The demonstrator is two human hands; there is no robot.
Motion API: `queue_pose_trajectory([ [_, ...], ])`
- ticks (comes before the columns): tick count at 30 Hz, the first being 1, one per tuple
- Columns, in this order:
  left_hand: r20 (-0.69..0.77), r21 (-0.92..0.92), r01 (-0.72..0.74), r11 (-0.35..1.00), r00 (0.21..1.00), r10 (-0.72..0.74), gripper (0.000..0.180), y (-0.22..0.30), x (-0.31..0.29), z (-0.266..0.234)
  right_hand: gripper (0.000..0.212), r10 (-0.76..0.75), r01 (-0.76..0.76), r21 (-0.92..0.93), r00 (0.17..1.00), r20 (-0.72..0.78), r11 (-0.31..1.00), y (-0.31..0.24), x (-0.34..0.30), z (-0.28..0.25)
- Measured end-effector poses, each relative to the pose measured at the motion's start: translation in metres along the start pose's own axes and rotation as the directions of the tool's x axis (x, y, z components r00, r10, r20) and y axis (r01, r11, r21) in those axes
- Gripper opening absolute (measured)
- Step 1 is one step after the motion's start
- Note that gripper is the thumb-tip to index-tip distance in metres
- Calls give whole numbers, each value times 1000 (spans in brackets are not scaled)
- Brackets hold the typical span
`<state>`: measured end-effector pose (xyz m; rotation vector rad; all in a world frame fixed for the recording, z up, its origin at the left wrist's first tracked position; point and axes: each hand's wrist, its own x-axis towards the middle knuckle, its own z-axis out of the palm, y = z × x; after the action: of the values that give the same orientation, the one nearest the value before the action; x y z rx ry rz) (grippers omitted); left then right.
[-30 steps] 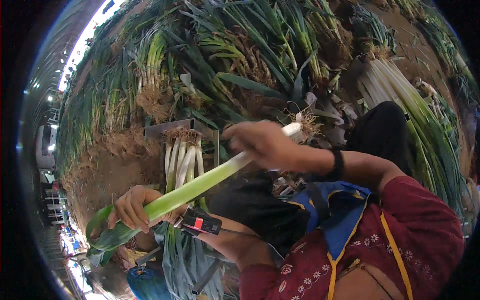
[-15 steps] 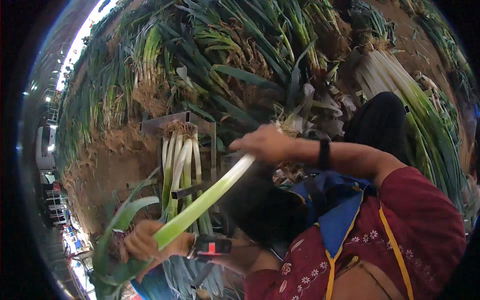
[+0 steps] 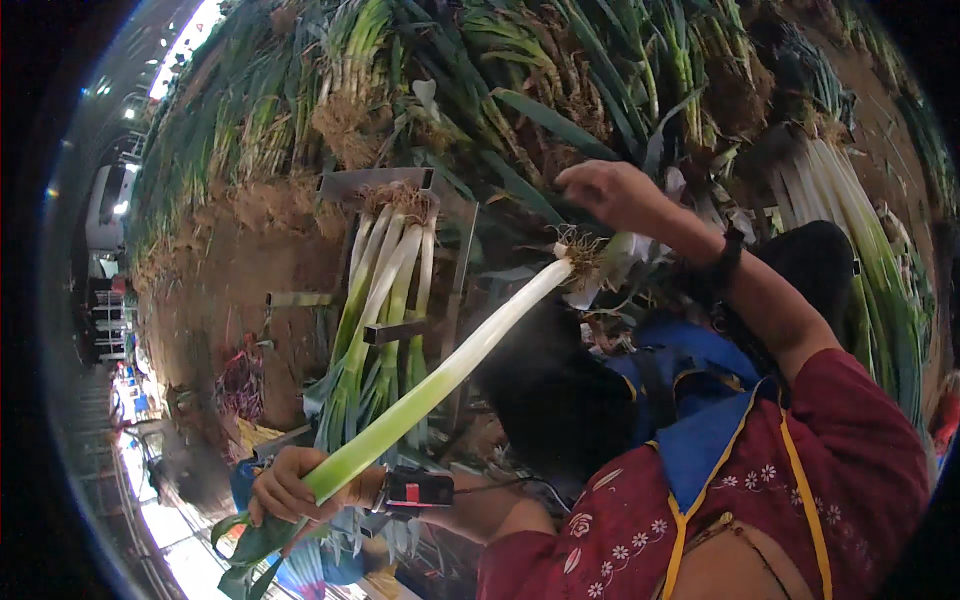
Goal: Clean and sort leeks by peeling outer layers and arranging them on a metal rack.
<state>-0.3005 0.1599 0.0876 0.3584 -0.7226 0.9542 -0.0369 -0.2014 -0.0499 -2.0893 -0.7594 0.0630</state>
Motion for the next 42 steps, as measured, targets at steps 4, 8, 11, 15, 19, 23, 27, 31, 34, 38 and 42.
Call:
queue_pose_trajectory([
  [4, -39, 66, -118, 991, 992, 121, 16, -4, -4, 7, 20, -426, 372, 281, 890, 164, 885, -72, -1, 7],
  [8, -8, 17, -107, 994, 994, 107, 16, 3, -3, 13, 22, -527, 503, 159, 818, 231, 850, -105, -16, 22],
  [11, 6, -17, -136, 991, 991, 136, 17, -13, -5, 27, 20, -568, 552, 137, 801, 189, 823, -103, -15, 32],
  [15, 81, -131, 32, 991, 997, -21, 20, -2, -3, 27, 18, -564, 554, 106, 808, 169, 826, -102, -18, 40],
  [19, 130, -119, 14, 993, 991, 2, 17, -13, -1, 38, 18, -567, 556, 113, 811, 144, 824, -104, -18, 40],
  [23, 136, -130, 25, 991, 991, -7, 17, -13, -5, 33, 19, -584, 585, 39, 799, 142, 810, -96, -24, 48],
  [27, 146, -140, 70, 988, 988, -49, 14, -12, -1, 41, 21, -639, 644, 14, 757, 139, 765, -98, -32, 43],
  [31, 119, -103, 40, 994, 992, -27, 13, -11, -5, 36, 20, -632, 630, 51, 770, 87, 775, -101, -41, 39],
  [34, 111, -88, 28, 996, 994, -18, 13, -8, -7, 34, 20, -628, 625, 88, 778, 7, 776, -107, -40, 42],
  [38, 108, -71, 37, 997, 994, -29, 13, -10, -5, 37, 20, -627, 623, 153, 778, -24, 767, -121, -38, 34],
  [42, 129, -98, 34, 995, 991, -21, 14, -15, -6, 31, 16, -527, 521, 233, 849, -38, 822, -120, -37, 11],
])
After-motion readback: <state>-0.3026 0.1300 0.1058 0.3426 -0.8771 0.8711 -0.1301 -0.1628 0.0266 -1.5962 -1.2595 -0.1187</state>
